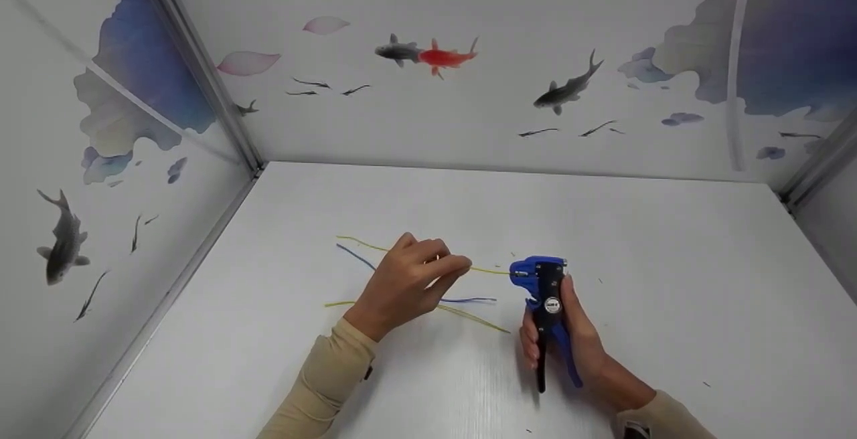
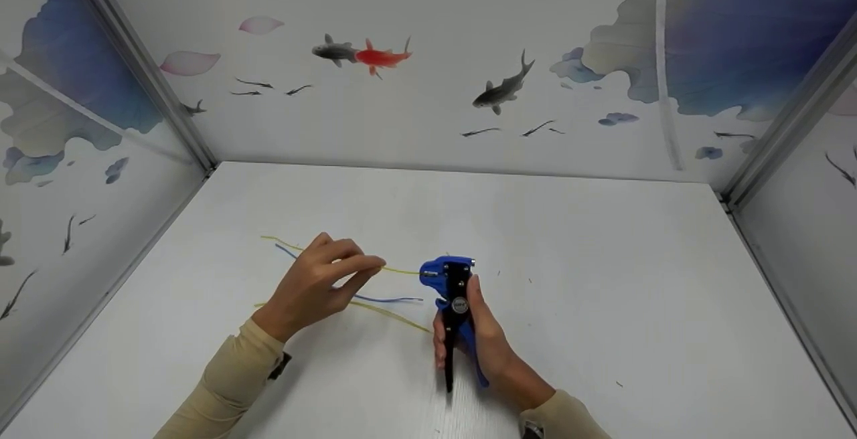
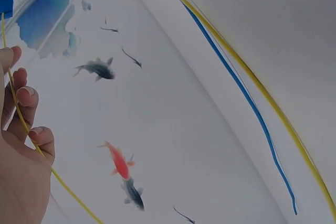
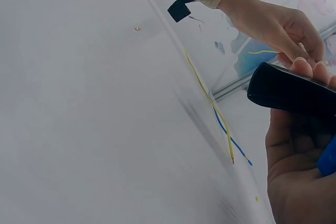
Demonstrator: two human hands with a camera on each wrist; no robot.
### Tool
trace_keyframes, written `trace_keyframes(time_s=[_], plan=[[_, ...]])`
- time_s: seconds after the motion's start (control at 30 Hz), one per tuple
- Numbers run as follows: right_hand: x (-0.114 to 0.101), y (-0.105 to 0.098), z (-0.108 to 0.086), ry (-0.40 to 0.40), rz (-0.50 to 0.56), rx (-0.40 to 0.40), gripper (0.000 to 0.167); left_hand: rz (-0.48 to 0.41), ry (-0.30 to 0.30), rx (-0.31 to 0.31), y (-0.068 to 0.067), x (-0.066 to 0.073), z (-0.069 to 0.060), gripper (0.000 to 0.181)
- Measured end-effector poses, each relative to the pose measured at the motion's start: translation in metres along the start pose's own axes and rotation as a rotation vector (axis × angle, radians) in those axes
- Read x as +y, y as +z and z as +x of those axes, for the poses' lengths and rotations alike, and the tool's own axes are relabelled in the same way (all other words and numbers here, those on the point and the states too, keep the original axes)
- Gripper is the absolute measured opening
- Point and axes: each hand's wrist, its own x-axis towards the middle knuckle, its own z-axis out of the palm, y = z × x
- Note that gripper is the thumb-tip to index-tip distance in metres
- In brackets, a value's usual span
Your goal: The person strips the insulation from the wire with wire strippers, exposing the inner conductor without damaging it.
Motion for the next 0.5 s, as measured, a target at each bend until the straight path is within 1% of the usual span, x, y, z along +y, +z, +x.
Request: trace_keyframes(time_s=[0.1, 0.2, 0.27, 0.5], plan=[[-0.0002, 0.0007, 0.0000, -0.004, -0.014, 0.013, 0.082, 0.000, -0.005, -0.001, -0.0002, 0.0002, 0.0001, 0.008], [-0.0010, 0.0012, 0.0002, -0.007, -0.021, 0.009, 0.082, -0.002, -0.012, -0.006, -0.0001, 0.0004, 0.0003, 0.008], [-0.0016, 0.0012, 0.0002, -0.013, -0.021, -0.006, 0.083, -0.001, -0.015, -0.007, 0.0001, 0.0007, 0.0006, 0.008], [-0.0025, 0.0023, -0.0002, -0.026, 0.011, -0.047, 0.086, 0.005, 0.001, 0.014, 0.0005, 0.0018, 0.0007, 0.012]])
